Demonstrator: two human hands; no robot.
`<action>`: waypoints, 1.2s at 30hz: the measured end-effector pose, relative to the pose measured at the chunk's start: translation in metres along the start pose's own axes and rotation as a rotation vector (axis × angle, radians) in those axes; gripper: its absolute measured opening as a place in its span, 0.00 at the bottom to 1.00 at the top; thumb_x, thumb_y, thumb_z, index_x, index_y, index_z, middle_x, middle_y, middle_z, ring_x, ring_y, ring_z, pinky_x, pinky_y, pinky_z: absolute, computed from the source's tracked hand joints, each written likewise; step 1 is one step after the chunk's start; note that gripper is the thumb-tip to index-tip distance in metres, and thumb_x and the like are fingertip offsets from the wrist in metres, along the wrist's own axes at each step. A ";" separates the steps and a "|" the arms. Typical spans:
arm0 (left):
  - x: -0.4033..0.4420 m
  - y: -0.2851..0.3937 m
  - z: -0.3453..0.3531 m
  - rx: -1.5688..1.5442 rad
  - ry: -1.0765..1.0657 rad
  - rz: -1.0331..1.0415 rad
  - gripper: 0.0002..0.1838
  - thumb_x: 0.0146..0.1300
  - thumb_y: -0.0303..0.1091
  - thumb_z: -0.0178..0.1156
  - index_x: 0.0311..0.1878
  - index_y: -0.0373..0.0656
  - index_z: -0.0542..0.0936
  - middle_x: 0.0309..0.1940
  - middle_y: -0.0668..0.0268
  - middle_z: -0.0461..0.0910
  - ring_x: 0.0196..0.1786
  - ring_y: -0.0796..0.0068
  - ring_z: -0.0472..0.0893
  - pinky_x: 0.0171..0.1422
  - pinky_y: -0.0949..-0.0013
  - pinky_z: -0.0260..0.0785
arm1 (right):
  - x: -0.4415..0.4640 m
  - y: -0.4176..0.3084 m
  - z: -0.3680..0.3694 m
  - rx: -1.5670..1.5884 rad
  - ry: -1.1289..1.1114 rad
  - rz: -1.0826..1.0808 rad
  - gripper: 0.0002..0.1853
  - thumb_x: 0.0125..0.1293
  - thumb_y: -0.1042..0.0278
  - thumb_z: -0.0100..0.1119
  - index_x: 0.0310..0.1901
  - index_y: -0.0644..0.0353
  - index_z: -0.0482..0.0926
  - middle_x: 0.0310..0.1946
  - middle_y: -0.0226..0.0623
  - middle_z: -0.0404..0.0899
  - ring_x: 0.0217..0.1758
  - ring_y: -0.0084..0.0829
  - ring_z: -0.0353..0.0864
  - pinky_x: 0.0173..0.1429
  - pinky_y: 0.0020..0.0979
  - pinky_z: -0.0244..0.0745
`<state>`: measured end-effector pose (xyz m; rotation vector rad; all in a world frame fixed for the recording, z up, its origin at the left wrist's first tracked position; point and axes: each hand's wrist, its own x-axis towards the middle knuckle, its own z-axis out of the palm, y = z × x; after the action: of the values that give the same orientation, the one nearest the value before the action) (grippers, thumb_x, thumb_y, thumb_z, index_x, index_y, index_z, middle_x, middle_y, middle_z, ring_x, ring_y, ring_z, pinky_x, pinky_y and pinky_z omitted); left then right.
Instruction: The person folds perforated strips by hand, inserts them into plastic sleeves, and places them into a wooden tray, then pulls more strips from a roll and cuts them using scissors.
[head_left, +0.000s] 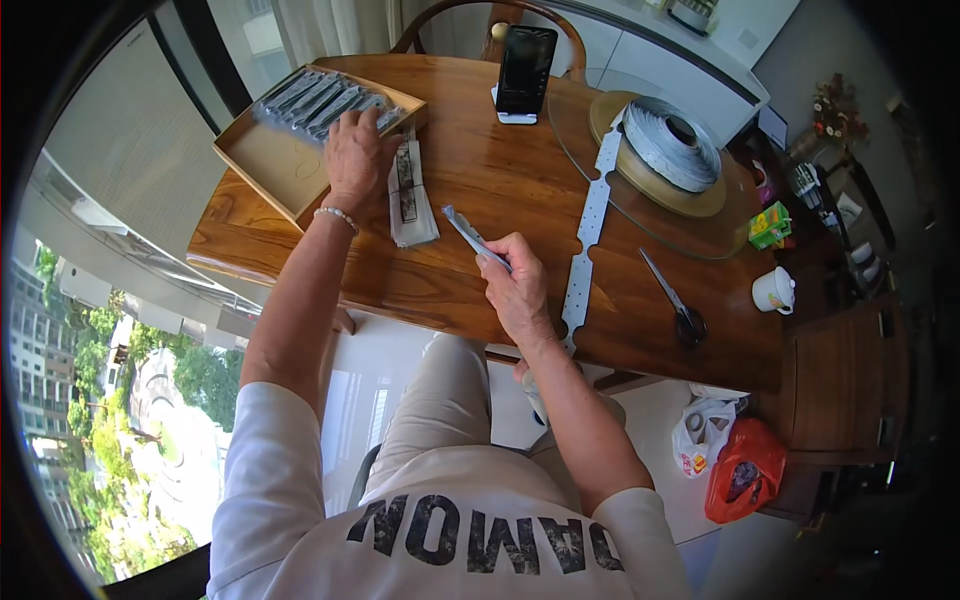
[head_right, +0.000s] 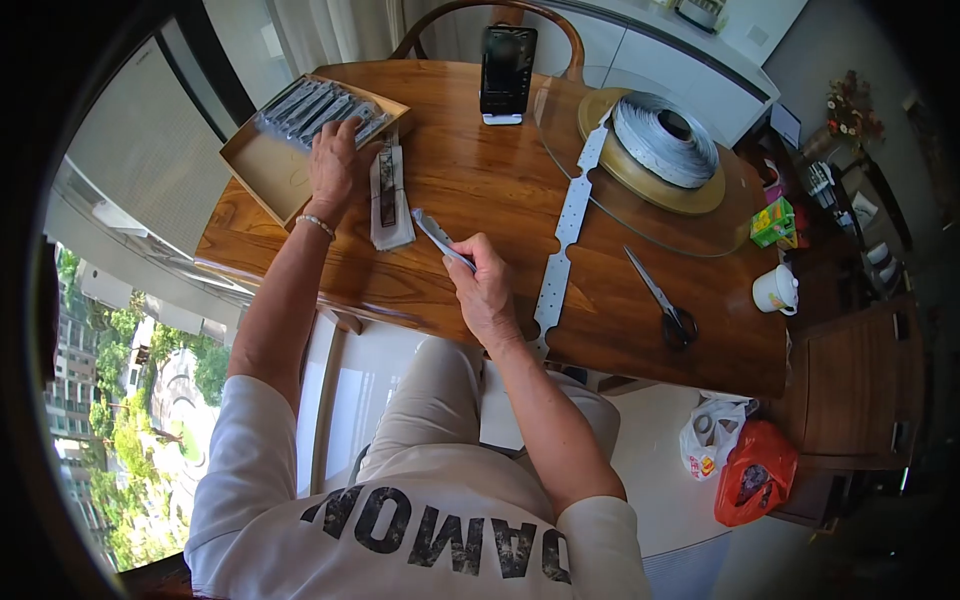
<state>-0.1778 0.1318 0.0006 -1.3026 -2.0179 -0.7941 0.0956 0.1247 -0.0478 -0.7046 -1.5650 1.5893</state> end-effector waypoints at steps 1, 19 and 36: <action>0.006 -0.003 0.005 -0.004 0.001 0.005 0.21 0.58 0.45 0.69 0.51 0.44 0.81 0.48 0.56 0.80 0.50 0.55 0.80 0.54 0.56 0.73 | 0.000 0.000 0.000 0.000 0.006 -0.002 0.02 0.69 0.76 0.56 0.40 0.59 0.73 0.24 0.22 0.68 0.19 0.11 0.57 0.19 0.18 0.53; 0.028 -0.013 0.029 -0.207 -0.346 -0.363 0.15 0.58 0.48 0.66 0.39 0.46 0.86 0.35 0.57 0.86 0.42 0.55 0.84 0.48 0.58 0.74 | 0.002 0.000 -0.003 -0.041 0.018 -0.001 0.04 0.66 0.76 0.60 0.38 0.64 0.75 0.26 0.32 0.75 0.29 0.19 0.69 0.34 0.26 0.69; 0.016 -0.016 0.027 -0.242 -0.139 -0.240 0.13 0.60 0.38 0.63 0.46 0.45 0.85 0.36 0.55 0.86 0.40 0.57 0.86 0.48 0.62 0.76 | 0.003 0.001 -0.003 -0.030 0.026 -0.018 0.03 0.66 0.77 0.59 0.38 0.65 0.75 0.26 0.31 0.75 0.29 0.18 0.70 0.34 0.24 0.69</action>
<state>-0.2022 0.1558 -0.0069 -1.2899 -2.2750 -1.1146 0.0960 0.1285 -0.0484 -0.7234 -1.5746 1.5408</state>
